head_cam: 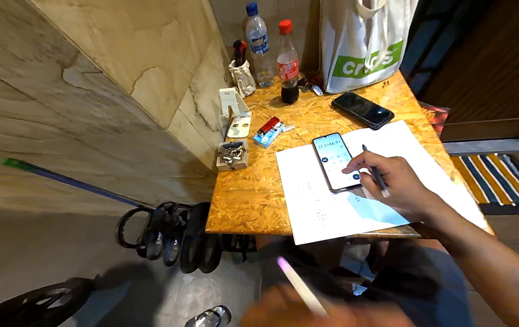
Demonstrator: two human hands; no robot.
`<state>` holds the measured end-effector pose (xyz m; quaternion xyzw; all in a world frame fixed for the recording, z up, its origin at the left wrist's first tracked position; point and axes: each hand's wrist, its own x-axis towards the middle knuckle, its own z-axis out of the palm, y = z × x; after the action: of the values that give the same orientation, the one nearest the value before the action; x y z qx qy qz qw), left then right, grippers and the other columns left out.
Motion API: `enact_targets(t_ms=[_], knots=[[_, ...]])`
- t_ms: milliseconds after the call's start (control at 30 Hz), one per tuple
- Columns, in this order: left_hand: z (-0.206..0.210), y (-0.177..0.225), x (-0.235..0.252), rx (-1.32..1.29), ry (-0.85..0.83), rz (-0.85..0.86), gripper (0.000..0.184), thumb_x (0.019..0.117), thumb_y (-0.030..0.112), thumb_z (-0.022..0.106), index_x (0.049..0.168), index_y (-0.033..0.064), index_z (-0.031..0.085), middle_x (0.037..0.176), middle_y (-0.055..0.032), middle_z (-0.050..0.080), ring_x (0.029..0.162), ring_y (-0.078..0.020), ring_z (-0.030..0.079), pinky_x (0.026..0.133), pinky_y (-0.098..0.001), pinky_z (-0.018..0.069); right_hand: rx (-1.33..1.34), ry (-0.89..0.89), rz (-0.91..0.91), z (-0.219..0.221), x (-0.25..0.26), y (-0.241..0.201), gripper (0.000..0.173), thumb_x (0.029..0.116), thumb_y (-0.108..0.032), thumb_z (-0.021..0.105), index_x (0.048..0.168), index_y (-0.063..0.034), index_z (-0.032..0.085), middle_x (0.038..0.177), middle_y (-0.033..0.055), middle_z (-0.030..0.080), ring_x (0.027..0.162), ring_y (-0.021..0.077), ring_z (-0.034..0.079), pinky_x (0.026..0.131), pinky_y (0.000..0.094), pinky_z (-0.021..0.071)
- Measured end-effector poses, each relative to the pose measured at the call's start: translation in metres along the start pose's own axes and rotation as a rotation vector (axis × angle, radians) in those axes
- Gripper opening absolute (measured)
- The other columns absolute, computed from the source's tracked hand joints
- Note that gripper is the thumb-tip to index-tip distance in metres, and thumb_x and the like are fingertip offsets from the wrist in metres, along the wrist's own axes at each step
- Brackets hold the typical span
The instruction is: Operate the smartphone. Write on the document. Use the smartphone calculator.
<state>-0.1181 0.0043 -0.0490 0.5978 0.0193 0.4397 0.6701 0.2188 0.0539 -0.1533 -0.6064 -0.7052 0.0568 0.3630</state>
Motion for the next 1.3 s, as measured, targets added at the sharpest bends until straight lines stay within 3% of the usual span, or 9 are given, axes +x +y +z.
enact_targets(t_ms=[67,133,267,400,533,633,767,1100,1300], knots=[[-0.038,-0.01,0.023,0.271,0.175,0.081,0.05,0.0941,0.047,0.07,0.135,0.019,0.061,0.123,-0.0056,0.072,0.093,-0.0206,0.075,0.075,-0.0345,0.0656,-0.003,-0.027,0.029,0.0,0.0,0.004,0.026,0.0932,-0.02,0.051,0.11,-0.0137,0.07,0.097,-0.0013,0.075,0.068,0.0114,0.065,0.059,0.0393,0.0542],[-0.098,-0.036,0.046,0.498,0.311,0.162,0.025,0.1022,0.032,0.062,0.12,0.0152,0.066,0.105,-0.0058,0.076,0.076,-0.0195,0.075,0.064,-0.0341,0.065,-0.019,-0.033,0.033,0.0,0.005,0.004,0.025,0.0913,-0.018,0.053,0.11,-0.0125,0.069,0.094,0.0001,0.074,0.068,0.0144,0.065,0.059,0.0423,0.0544],[-0.188,-0.063,0.067,0.931,0.437,-0.12,0.021,0.1053,0.016,0.053,0.121,0.006,0.062,0.091,-0.0028,0.073,0.063,-0.012,0.068,0.052,-0.0272,0.0588,-0.052,-0.199,0.073,-0.001,0.024,-0.002,0.029,0.0932,-0.012,0.059,0.121,-0.0131,0.066,0.106,0.0023,0.074,0.08,0.0221,0.07,0.069,0.0524,0.0573],[-0.225,-0.08,0.07,1.198,0.404,-0.353,0.028,0.1055,0.016,0.052,0.132,0.0109,0.06,0.086,-0.0061,0.07,0.06,-0.0153,0.066,0.054,-0.0352,0.0575,-0.052,-0.112,-0.007,-0.003,0.014,0.0,0.027,0.0902,-0.017,0.053,0.112,-0.0151,0.069,0.097,-0.0025,0.074,0.071,0.0149,0.067,0.06,0.0451,0.0556],[-0.232,-0.093,0.068,1.294,0.393,-0.487,0.041,0.1044,0.021,0.056,0.143,0.0105,0.048,0.09,-0.0095,0.071,0.072,-0.0218,0.069,0.068,-0.0462,0.0595,-0.009,-0.132,-0.022,-0.005,-0.004,-0.001,0.028,0.0935,-0.019,0.048,0.109,-0.0139,0.071,0.097,-0.0003,0.075,0.075,0.0166,0.07,0.064,0.046,0.0565],[-0.231,-0.093,0.074,1.379,0.38,-0.499,0.039,0.1063,0.023,0.053,0.143,0.01,0.049,0.093,-0.0115,0.07,0.077,-0.0253,0.068,0.073,-0.0492,0.0579,-0.028,-0.083,-0.013,-0.001,0.002,-0.005,0.028,0.0905,-0.018,0.052,0.111,-0.013,0.07,0.094,0.0014,0.074,0.066,0.0171,0.065,0.057,0.0452,0.0529],[-0.231,-0.095,0.078,1.464,0.341,-0.496,0.037,0.1077,0.023,0.049,0.142,0.0091,0.051,0.099,-0.0155,0.071,0.083,-0.0303,0.07,0.077,-0.0547,0.0579,-0.051,-0.154,0.02,0.002,0.011,-0.002,0.029,0.0922,-0.017,0.055,0.118,-0.0136,0.067,0.1,0.0018,0.074,0.072,0.0198,0.068,0.064,0.0487,0.0556],[-0.225,-0.103,0.079,1.542,0.392,-0.454,0.034,0.1071,0.019,0.048,0.135,0.0041,0.058,0.089,-0.0176,0.07,0.077,-0.0337,0.069,0.074,-0.0566,0.0562,0.027,0.035,0.045,-0.019,-0.018,0.017,0.027,0.0929,-0.017,0.051,0.113,-0.0154,0.068,0.098,-0.0045,0.074,0.066,0.0065,0.061,0.057,0.0326,0.0523],[-0.221,-0.095,0.073,1.471,0.463,-0.461,0.047,0.1035,0.036,0.059,0.141,0.0076,0.055,0.091,-0.016,0.071,0.078,-0.032,0.069,0.074,-0.0564,0.056,0.045,-0.009,0.056,-0.015,-0.019,0.019,0.028,0.093,-0.016,0.051,0.115,-0.0154,0.068,0.099,-0.0027,0.074,0.065,0.0092,0.061,0.057,0.0357,0.0527]])
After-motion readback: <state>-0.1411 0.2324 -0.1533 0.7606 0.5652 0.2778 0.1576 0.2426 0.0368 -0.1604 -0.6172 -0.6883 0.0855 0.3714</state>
